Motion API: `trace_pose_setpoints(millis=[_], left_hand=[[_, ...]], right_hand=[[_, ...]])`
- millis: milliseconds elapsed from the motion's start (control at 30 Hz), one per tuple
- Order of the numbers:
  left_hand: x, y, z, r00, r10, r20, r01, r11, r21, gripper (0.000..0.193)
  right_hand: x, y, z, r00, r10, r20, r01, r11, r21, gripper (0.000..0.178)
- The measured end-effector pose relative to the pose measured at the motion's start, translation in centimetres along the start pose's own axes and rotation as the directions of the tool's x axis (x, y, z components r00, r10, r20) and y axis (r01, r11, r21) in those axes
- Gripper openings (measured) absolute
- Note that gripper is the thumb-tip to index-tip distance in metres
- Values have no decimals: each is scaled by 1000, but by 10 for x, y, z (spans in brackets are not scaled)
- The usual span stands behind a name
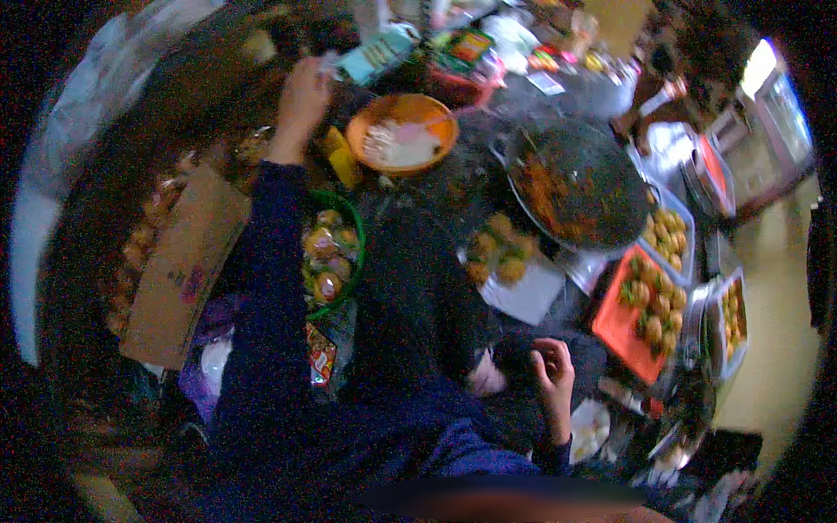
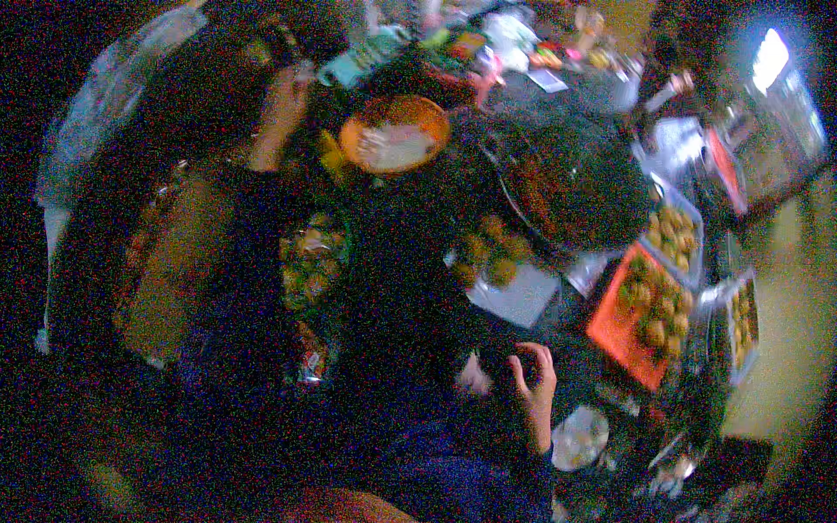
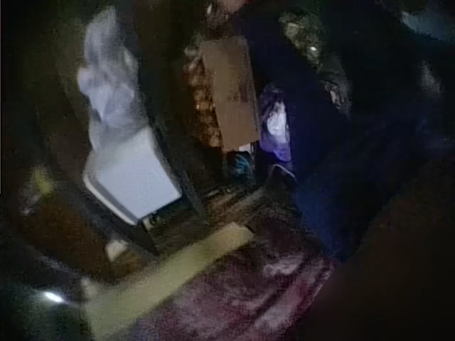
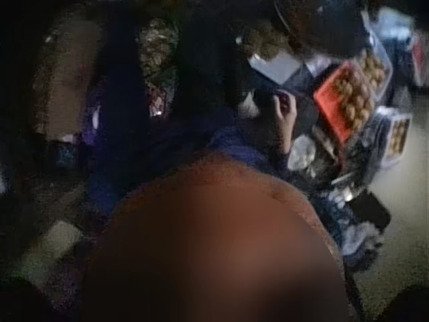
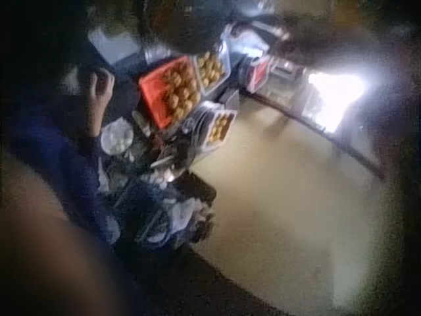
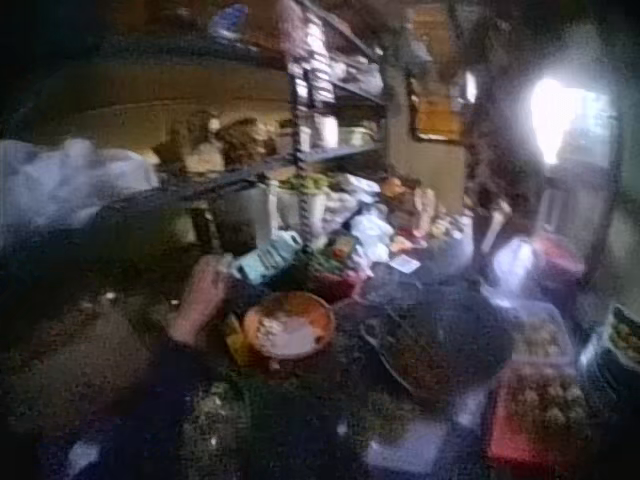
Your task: The person picks small green herbs from a cutting board and places them into a clear plastic bag. They then pick up a small round food item and place it into the same bag. Finally, they pick up a stack of small white paper cups and separate them one by one.
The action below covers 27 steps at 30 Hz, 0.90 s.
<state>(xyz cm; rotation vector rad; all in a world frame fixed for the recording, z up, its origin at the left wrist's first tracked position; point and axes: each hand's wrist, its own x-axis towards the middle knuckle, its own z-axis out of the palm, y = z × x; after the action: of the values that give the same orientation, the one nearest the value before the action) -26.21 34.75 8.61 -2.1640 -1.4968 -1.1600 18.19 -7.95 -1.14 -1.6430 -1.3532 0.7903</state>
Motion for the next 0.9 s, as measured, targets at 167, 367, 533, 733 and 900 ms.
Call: trace_pose_setpoints(millis=[167,367,533,733,900], left_hand=[[18,-71,24,929,119,351,-132,991,15,58],[-65,184,5,822,209,530,39,908,-418,52],[-228,423,-62,-61,996,59,683,85,-725,61],[-178,533,-177,656,534,-533,198,-804,-561,35],[-179,537,-235,619,290,-730,-26,-922,-387,26]], right_hand=[[-35,11,-15,1000,22,-10,-23,981,-191,17],[-13,38,-82,977,159,-146,-139,981,135,17],[33,77,-164,965,243,-102,-231,966,118,40],[11,74,-236,934,321,-160,-358,860,-364,27],[17,119,-186,891,126,-436,-246,941,-231,34]])
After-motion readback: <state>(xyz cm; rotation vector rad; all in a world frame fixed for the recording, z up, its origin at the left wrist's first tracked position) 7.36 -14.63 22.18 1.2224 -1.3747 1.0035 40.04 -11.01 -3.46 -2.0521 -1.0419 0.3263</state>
